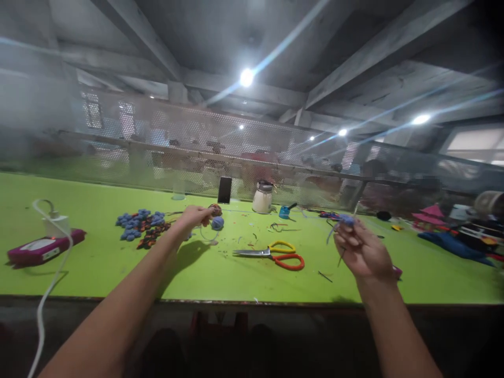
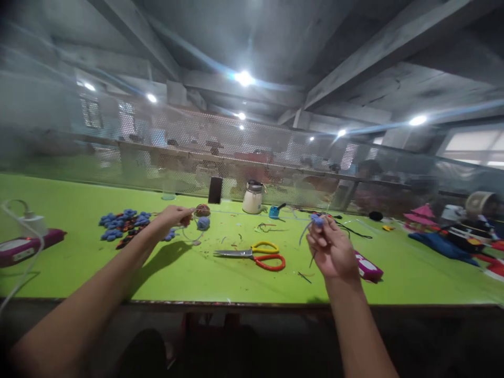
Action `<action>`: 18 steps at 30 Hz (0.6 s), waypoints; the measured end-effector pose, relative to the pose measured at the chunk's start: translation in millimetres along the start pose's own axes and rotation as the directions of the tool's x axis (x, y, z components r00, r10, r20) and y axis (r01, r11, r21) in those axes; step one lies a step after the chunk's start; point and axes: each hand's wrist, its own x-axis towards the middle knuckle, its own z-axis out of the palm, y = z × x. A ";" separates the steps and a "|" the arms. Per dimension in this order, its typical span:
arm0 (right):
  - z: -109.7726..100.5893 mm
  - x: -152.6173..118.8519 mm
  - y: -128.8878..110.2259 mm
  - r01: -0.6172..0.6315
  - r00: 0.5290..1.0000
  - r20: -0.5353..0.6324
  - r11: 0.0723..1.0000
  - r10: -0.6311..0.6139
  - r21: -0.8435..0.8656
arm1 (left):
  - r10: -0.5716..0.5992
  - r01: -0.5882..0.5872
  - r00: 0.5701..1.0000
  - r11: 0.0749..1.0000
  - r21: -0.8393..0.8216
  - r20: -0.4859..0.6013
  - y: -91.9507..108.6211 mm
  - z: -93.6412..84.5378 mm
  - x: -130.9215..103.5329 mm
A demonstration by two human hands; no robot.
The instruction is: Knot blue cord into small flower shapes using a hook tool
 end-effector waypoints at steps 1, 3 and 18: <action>-6.1 11.5 2.1 -0.008 1.000 -0.007 1.000 0.008 -0.016 | 0.016 -0.014 0.999 0.998 -0.064 0.029 5.7 1.8 1.0; -16.1 30.1 9.3 -0.047 0.998 -0.043 0.998 0.046 -0.040 | 0.083 -0.064 0.993 0.974 -0.217 0.080 21.5 3.0 -1.9; 4.5 69.9 40.1 -0.066 0.990 0.125 0.998 0.066 -0.004 | 0.259 -0.227 0.924 0.964 0.140 -0.281 52.5 5.1 42.5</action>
